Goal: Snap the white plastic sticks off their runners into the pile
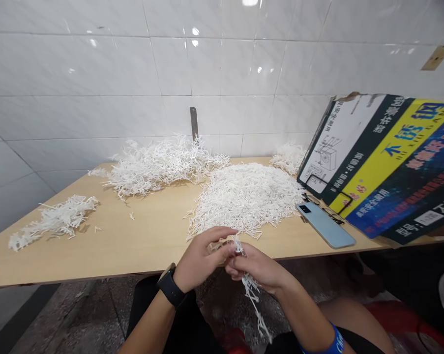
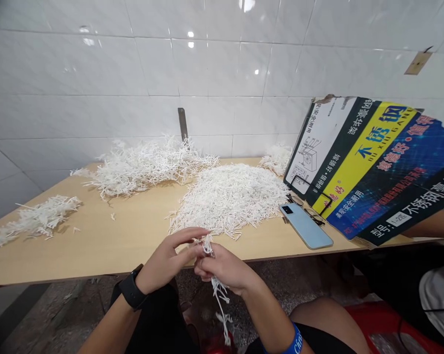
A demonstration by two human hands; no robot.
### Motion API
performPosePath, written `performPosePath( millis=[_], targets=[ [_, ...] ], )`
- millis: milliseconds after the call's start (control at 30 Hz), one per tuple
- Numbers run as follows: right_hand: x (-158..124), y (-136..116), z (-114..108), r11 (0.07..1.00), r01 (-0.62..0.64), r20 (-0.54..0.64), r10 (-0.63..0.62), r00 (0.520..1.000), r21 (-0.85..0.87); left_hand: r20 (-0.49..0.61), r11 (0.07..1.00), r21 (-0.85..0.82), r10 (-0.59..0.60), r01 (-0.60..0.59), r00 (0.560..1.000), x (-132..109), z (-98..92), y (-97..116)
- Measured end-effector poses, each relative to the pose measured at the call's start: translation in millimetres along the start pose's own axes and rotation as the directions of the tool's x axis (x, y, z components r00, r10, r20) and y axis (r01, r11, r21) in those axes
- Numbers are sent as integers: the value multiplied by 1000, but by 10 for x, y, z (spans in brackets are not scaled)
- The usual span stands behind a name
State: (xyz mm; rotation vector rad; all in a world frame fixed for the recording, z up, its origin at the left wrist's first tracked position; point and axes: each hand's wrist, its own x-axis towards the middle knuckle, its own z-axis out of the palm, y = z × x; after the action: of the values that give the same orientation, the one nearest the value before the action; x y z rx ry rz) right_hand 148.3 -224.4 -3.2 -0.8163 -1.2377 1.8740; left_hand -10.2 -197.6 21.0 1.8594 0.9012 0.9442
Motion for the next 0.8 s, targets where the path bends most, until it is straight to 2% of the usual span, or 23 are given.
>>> performPosePath(
  millis=[67, 167, 300, 433, 533, 600, 633, 700, 733, 767, 800],
  targets=[
    [-13, -13, 49, 998, -10, 27, 12, 1000, -66, 41, 1000, -24, 8, -7, 999, -5, 52, 48],
    [-54, -32, 73, 993, 10, 5, -10, 1000, -117, -15, 977, -208, -46, 42, 999, -9, 101, 28],
    [-120, -27, 39, 976, 70, -84, -89, 992, -204, -84, 881, -448, -210, 151, 974, -34, 126, -52],
    [-114, 53, 28, 925, 104, -231, -198, 953, -366, -78, 831, -529, -249, 172, 965, -74, 243, -63],
    [-99, 113, 77, 885, 128, -258, -265, 929, -448, -82, 760, -619, -313, 198, 946, -69, 327, -55],
    [-117, 134, 134, 878, 138, -219, -262, 940, -458, -170, 746, -641, -366, 179, 915, -15, 287, -91],
    [-136, 142, 162, 880, 136, -190, -245, 951, -456, -257, 756, -638, -386, 145, 886, 32, 225, -129],
    [-180, 158, 200, 898, 119, -151, -200, 968, -424, -465, 810, -584, -391, 56, 795, 161, 33, -243],
    [-197, 168, 204, 914, 106, -148, -176, 973, -391, -573, 855, -519, -360, 14, 737, 237, -81, -314],
    [-207, 178, 197, 934, 93, -154, -154, 976, -344, -641, 913, -408, -298, 15, 707, 314, -191, -389],
    [-206, 189, 181, 954, 84, -172, -138, 975, -287, -616, 956, -277, -254, 97, 746, 388, -286, -463]
  ],
)
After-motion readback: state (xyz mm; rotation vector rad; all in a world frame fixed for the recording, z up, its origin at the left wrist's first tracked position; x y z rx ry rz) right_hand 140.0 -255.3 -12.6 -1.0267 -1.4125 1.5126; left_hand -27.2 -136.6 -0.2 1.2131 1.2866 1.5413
